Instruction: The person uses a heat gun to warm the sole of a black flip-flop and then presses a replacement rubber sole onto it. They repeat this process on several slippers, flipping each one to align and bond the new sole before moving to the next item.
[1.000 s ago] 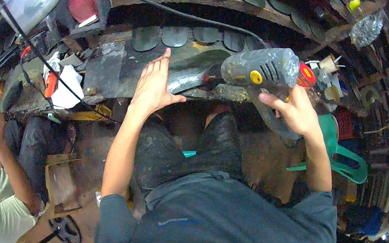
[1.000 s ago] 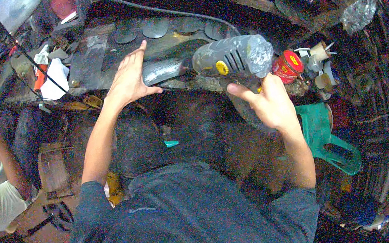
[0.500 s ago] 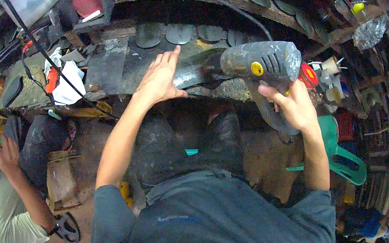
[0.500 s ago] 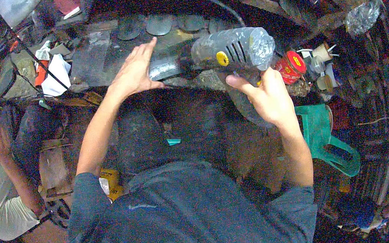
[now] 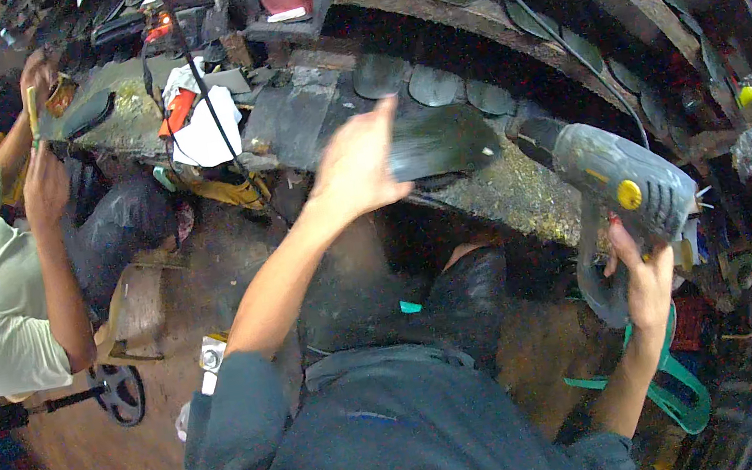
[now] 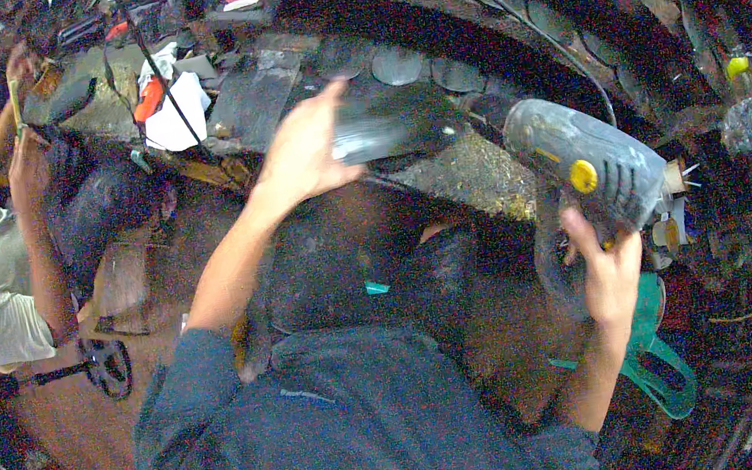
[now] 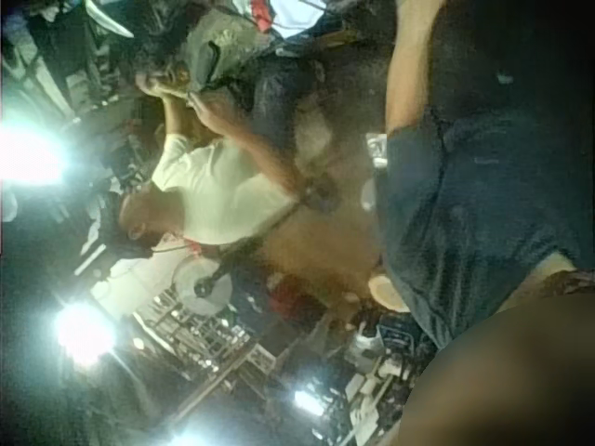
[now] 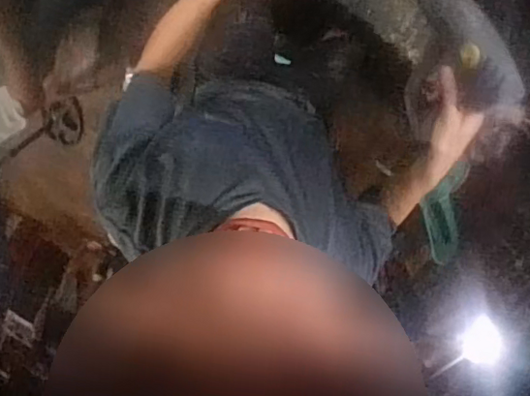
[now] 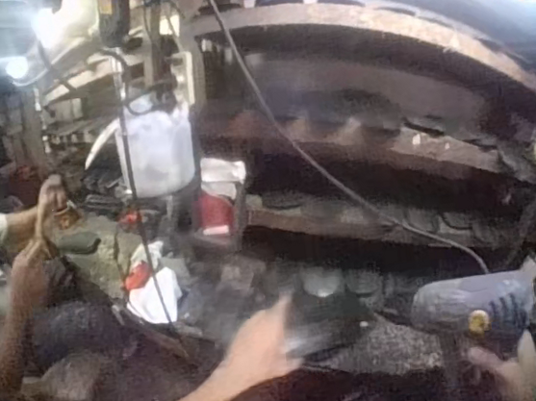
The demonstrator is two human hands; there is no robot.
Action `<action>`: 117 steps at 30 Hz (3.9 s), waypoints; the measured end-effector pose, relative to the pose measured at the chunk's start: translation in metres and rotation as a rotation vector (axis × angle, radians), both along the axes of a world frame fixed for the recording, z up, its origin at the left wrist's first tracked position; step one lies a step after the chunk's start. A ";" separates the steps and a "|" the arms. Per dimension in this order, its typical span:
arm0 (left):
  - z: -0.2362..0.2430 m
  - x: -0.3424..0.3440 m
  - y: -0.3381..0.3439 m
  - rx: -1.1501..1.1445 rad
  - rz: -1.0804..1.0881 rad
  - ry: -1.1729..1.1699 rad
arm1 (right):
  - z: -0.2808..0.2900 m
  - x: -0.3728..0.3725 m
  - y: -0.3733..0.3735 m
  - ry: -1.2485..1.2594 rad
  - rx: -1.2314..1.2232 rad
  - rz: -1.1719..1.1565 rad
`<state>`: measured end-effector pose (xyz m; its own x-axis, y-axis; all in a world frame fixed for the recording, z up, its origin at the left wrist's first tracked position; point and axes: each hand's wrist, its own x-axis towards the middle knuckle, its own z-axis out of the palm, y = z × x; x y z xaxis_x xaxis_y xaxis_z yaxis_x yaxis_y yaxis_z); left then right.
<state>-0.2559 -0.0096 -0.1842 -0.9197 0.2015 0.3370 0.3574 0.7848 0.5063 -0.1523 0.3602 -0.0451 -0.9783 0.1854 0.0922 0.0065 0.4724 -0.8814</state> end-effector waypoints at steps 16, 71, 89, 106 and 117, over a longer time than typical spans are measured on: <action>-0.007 -0.106 0.001 -0.218 0.345 0.081 | 0.030 0.029 0.028 -0.165 0.268 -0.076; -0.107 0.077 0.037 1.544 0.300 -0.535 | -0.011 -0.015 0.039 -0.279 0.317 -0.071; -0.095 0.082 0.034 1.638 0.169 -0.520 | -0.018 -0.065 0.005 -0.269 0.164 0.114; -0.090 0.083 0.030 1.705 0.127 -0.583 | 0.009 -0.054 -0.049 -0.330 0.190 0.285; -0.084 0.082 0.028 1.693 0.144 -0.586 | 0.026 -0.041 -0.079 -0.316 0.276 0.395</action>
